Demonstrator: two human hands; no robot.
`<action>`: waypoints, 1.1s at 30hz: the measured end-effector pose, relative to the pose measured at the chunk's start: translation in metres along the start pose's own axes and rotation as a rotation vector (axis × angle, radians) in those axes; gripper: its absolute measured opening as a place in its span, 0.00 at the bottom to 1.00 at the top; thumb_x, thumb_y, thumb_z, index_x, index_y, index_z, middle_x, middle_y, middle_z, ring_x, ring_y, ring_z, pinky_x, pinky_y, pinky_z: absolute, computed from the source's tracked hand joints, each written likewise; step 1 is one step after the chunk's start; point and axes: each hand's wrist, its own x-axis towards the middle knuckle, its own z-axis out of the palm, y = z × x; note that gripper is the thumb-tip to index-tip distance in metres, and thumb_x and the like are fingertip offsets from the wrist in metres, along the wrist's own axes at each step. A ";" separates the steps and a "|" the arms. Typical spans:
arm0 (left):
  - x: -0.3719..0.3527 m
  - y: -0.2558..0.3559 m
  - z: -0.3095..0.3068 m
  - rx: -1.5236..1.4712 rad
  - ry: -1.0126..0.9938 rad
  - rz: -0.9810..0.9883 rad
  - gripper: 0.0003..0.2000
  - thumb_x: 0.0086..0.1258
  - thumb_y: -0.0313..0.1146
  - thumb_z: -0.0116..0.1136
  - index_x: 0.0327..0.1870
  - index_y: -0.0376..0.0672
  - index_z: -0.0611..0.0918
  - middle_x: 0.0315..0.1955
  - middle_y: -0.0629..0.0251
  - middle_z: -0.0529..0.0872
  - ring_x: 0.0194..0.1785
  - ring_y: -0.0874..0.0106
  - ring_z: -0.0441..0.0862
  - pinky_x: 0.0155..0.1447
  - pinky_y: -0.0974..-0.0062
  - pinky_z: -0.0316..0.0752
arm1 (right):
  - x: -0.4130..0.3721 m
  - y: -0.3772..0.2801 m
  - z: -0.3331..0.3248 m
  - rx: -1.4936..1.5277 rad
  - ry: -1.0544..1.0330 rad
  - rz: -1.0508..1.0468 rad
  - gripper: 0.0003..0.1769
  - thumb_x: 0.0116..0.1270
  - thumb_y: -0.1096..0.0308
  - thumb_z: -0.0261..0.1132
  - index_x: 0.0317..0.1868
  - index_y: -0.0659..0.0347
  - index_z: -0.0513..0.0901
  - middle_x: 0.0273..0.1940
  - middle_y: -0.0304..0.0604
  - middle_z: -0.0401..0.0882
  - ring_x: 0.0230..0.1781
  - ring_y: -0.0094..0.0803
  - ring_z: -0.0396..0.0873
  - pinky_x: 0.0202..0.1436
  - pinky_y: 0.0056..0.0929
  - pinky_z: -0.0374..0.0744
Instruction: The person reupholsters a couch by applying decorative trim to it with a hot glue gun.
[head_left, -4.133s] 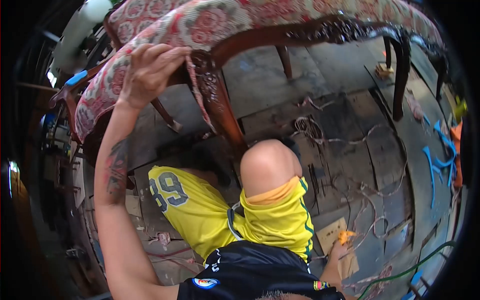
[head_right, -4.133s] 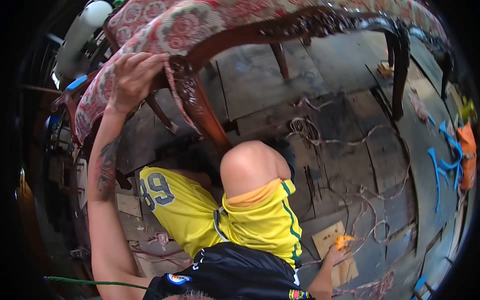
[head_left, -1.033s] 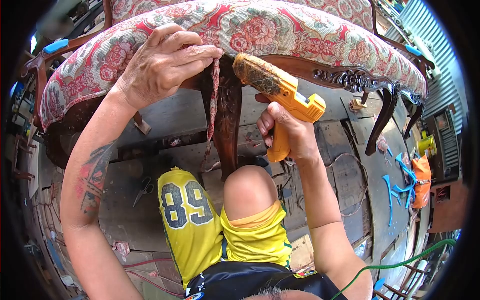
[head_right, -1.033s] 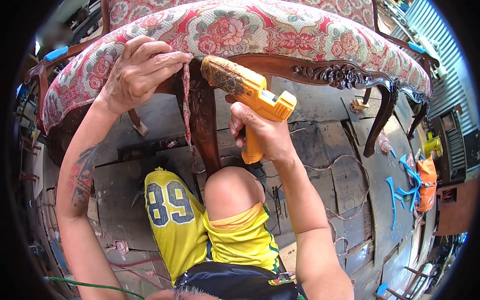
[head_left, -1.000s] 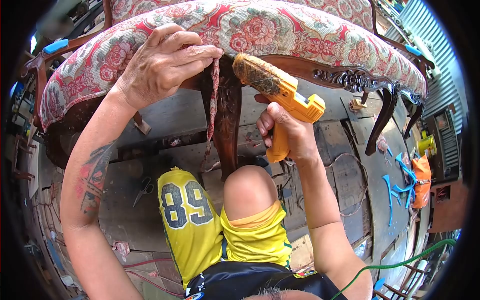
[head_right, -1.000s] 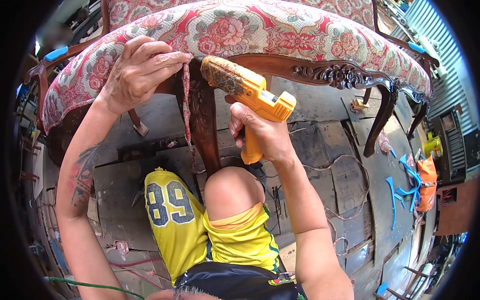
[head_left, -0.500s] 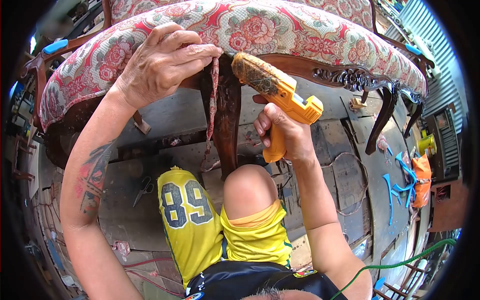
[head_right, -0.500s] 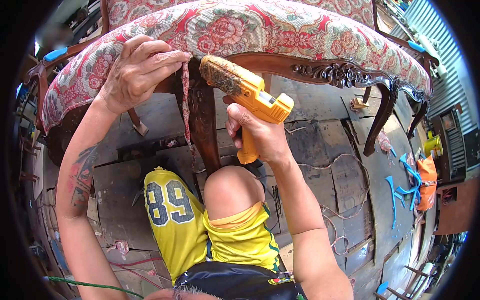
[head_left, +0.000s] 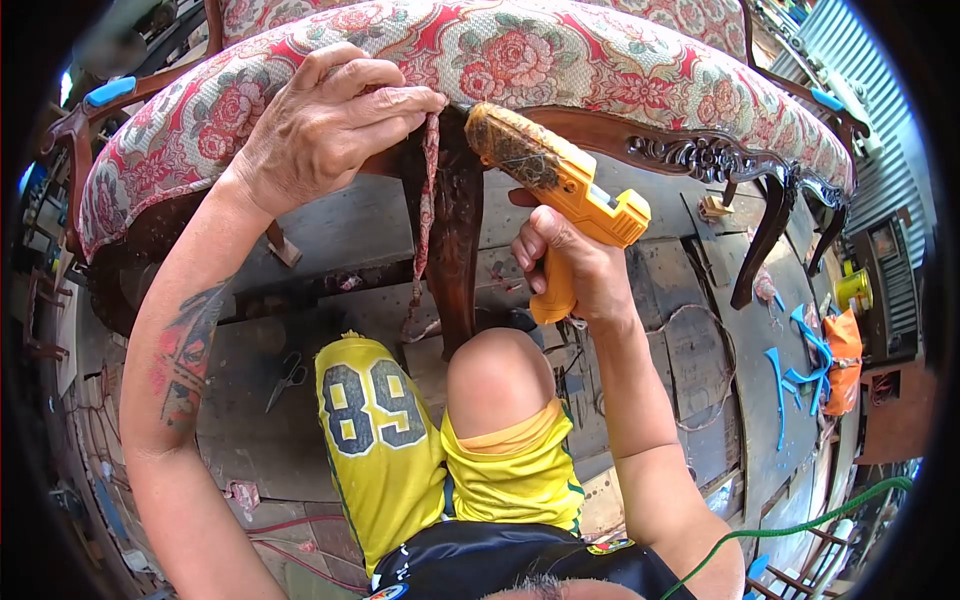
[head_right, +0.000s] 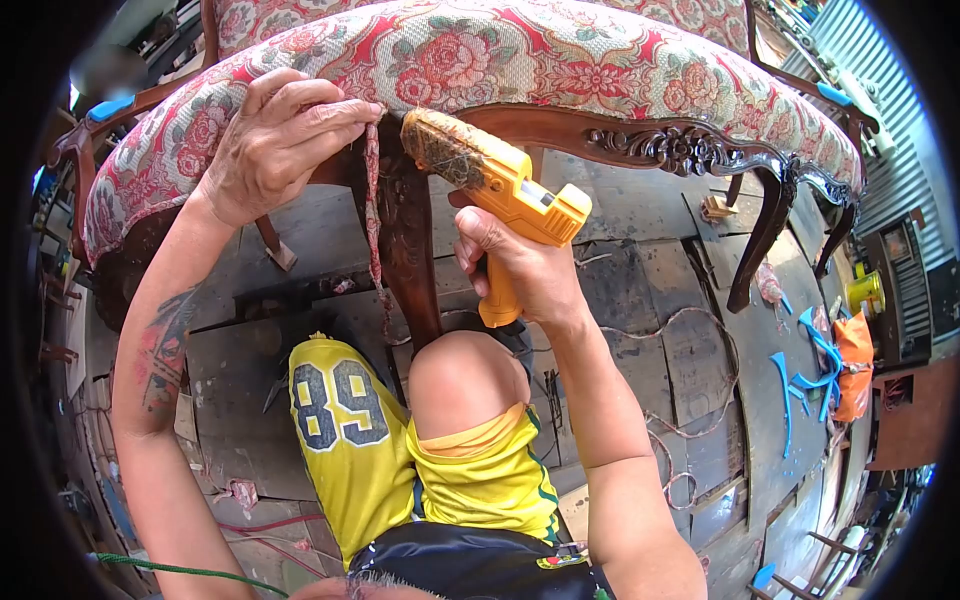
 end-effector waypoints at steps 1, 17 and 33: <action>0.000 0.000 0.000 0.000 0.000 -0.001 0.19 0.70 0.28 0.68 0.62 0.48 0.93 0.64 0.82 0.91 0.66 0.71 0.82 0.78 0.63 0.72 | 0.000 0.000 0.000 0.005 -0.001 0.000 0.22 0.79 0.63 0.77 0.65 0.67 0.84 0.32 0.34 0.81 0.31 0.23 0.82 0.24 0.23 0.78; -0.001 -0.001 0.002 -0.005 0.011 0.004 0.17 0.71 0.28 0.66 0.59 0.46 0.93 0.65 0.81 0.91 0.66 0.71 0.82 0.78 0.62 0.72 | -0.001 -0.003 -0.002 -0.002 -0.006 -0.010 0.22 0.78 0.64 0.77 0.64 0.68 0.84 0.31 0.35 0.81 0.30 0.24 0.81 0.23 0.23 0.77; -0.001 0.000 0.001 0.010 -0.005 -0.007 0.20 0.71 0.27 0.66 0.64 0.49 0.93 0.64 0.81 0.91 0.67 0.71 0.82 0.79 0.63 0.71 | -0.002 -0.001 -0.003 0.000 0.013 0.005 0.22 0.78 0.64 0.77 0.64 0.69 0.83 0.30 0.35 0.79 0.29 0.25 0.80 0.22 0.23 0.76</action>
